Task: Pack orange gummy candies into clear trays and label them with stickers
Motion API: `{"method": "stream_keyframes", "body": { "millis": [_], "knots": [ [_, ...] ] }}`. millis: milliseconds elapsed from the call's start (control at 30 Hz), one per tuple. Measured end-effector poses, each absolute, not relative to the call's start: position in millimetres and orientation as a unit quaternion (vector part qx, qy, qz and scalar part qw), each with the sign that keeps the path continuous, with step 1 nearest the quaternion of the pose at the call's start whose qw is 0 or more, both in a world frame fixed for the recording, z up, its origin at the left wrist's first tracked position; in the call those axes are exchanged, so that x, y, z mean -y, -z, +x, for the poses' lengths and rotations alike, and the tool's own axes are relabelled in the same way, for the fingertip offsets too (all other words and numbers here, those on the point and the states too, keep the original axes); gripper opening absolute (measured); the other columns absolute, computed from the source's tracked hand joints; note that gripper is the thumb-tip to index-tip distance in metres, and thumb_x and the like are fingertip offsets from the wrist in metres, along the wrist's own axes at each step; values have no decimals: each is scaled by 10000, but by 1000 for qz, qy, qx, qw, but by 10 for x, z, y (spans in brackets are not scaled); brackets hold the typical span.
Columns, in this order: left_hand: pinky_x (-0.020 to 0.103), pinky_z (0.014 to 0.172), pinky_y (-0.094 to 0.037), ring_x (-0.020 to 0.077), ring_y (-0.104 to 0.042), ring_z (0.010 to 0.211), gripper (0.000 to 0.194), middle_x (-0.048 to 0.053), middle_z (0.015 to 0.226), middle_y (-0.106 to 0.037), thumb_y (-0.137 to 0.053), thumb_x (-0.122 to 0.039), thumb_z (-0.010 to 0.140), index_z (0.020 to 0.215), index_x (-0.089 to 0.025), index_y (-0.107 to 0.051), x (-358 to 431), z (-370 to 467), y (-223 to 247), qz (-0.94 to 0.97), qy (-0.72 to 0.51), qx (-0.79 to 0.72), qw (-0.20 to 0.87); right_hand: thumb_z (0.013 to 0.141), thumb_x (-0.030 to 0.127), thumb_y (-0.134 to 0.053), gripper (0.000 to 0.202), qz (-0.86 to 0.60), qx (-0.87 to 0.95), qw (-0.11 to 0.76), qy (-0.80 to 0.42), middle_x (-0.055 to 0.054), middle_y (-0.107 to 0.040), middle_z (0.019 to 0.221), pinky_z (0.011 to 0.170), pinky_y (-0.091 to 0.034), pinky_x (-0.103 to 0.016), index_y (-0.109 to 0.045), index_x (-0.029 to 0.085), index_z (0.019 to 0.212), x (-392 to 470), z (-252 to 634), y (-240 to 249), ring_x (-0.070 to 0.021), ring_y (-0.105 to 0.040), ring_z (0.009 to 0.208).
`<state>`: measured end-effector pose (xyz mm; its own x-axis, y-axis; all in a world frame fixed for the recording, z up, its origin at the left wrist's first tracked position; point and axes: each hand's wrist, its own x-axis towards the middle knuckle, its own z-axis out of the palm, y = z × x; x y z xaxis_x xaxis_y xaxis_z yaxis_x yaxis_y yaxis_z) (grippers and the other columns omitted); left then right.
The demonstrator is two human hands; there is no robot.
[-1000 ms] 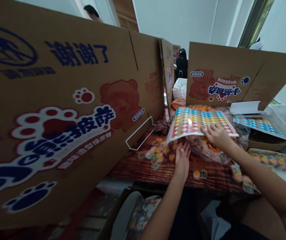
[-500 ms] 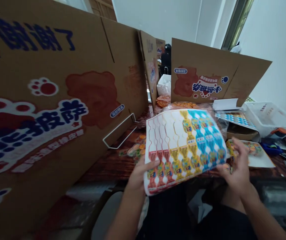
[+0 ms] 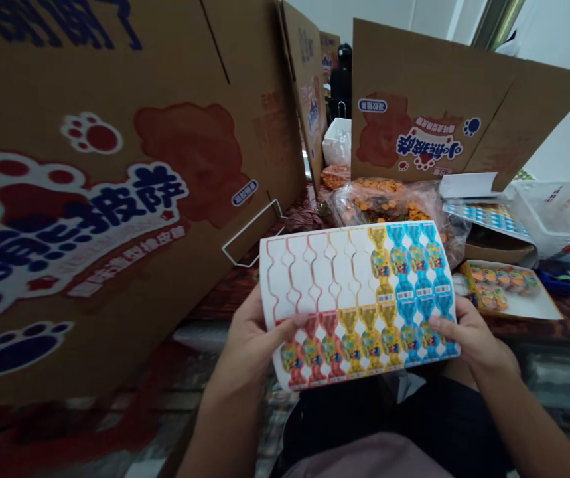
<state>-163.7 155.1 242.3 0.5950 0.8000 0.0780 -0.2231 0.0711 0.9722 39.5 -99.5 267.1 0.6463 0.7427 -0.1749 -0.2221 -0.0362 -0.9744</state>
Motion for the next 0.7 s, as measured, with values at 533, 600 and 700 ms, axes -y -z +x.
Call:
{"method": "stream_keyframes", "body": {
  "millis": [533, 600, 700],
  "knots": [
    [218, 595, -604, 145, -705, 597, 894, -3, 797, -771, -938, -320, 667, 1442, -198, -511, -1273, -1687, -2519, 629, -448, -247, 586, 734, 479, -887, 357, -607, 159, 720, -296, -96, -820, 935, 728, -672, -440, -803, 235, 981, 1329, 76, -2244, -291, -780, 762],
    [229, 638, -613, 162, -736, 691, 882, 44, 937, -790, -920, -337, 702, 1462, -202, -494, -1255, -1650, -2469, 627, -441, -248, 592, 766, 467, -869, 326, -623, 163, 720, -260, -98, -819, 965, 757, -671, -441, -803, 234, 985, 1277, 176, -2212, -286, -779, 784],
    [249, 704, -620, 193, -761, 818, 841, 99, 1094, -780, -894, -376, 746, 1464, -205, -490, -1260, -1572, -2413, 615, -436, -242, 610, 770, 437, -873, 290, -640, 195, 709, -221, -91, -818, 978, 774, -664, -414, -803, 236, 968, 1220, 342, -2148, -278, -775, 817]
  ]
}}
